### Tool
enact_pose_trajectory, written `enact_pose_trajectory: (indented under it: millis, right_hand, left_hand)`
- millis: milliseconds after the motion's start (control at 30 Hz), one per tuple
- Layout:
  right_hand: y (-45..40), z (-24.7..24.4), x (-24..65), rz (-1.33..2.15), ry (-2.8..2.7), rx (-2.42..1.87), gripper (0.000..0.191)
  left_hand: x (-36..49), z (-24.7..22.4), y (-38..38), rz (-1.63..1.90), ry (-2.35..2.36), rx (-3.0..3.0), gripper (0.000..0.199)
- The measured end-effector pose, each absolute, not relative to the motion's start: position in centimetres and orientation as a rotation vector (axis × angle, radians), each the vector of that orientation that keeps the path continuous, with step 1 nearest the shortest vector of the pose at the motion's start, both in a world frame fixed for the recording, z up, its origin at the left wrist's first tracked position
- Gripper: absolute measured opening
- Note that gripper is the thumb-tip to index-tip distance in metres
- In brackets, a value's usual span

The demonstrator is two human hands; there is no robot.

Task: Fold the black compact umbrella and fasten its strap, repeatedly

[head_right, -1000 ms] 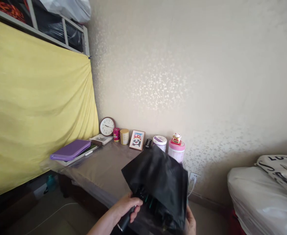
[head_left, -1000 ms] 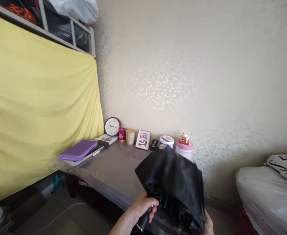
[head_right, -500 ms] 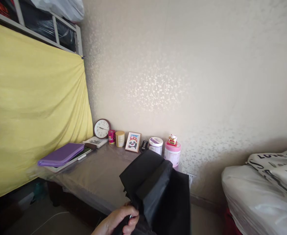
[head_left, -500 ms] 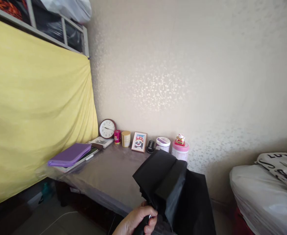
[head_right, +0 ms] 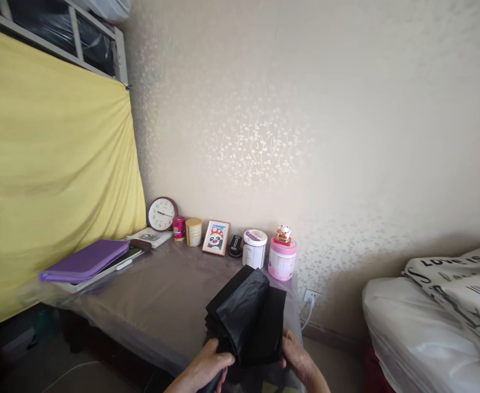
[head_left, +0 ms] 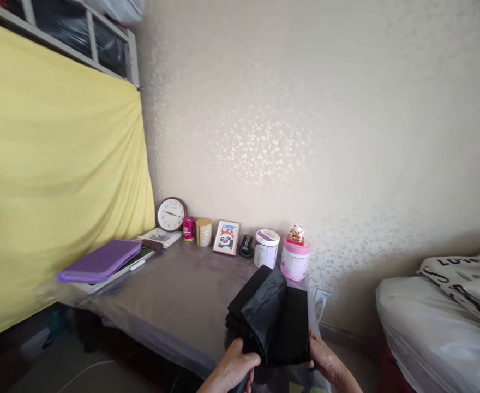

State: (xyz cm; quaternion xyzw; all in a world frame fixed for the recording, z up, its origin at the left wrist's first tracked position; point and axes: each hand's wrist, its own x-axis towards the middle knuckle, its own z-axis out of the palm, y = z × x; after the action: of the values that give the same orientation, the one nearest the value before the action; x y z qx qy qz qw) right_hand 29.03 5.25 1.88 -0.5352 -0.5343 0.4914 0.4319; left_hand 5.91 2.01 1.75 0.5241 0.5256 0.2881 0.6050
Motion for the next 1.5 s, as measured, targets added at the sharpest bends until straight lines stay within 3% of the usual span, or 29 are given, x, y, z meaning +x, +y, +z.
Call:
enact_pose_trajectory:
  millis: [133,233,367,667,1033,1500]
  right_hand:
    - [5.2,1.8,31.2,1.454,-1.509,-1.424,0.029]
    - [4.6,1.6,33.0,1.393,-1.61,-1.559,0.018]
    - [3.3,1.4,35.2,1.134,-1.728,-1.661,0.017]
    - [1.2,0.9,39.8,0.483,-1.859,-1.841,0.025]
    - [3.6,8.0,30.0,0.062,-1.922,-1.413,0.025]
    - [5.9,9.7,24.1,-0.195,-2.298,-1.369,0.036]
  left_hand:
    - [6.4,0.5,2.2,0.651,1.304,1.361,0.017]
    - [6.7,-0.1,2.3,0.654,1.331,1.463,0.036]
    - [6.8,-0.2,2.5,0.6,1.375,1.537,0.055]
    - [5.5,1.1,1.6,0.399,1.457,1.753,0.055]
    - [5.5,1.0,0.1,0.404,1.689,2.146,0.066]
    - [5.5,0.1,-0.8,0.413,1.701,2.186,0.071]
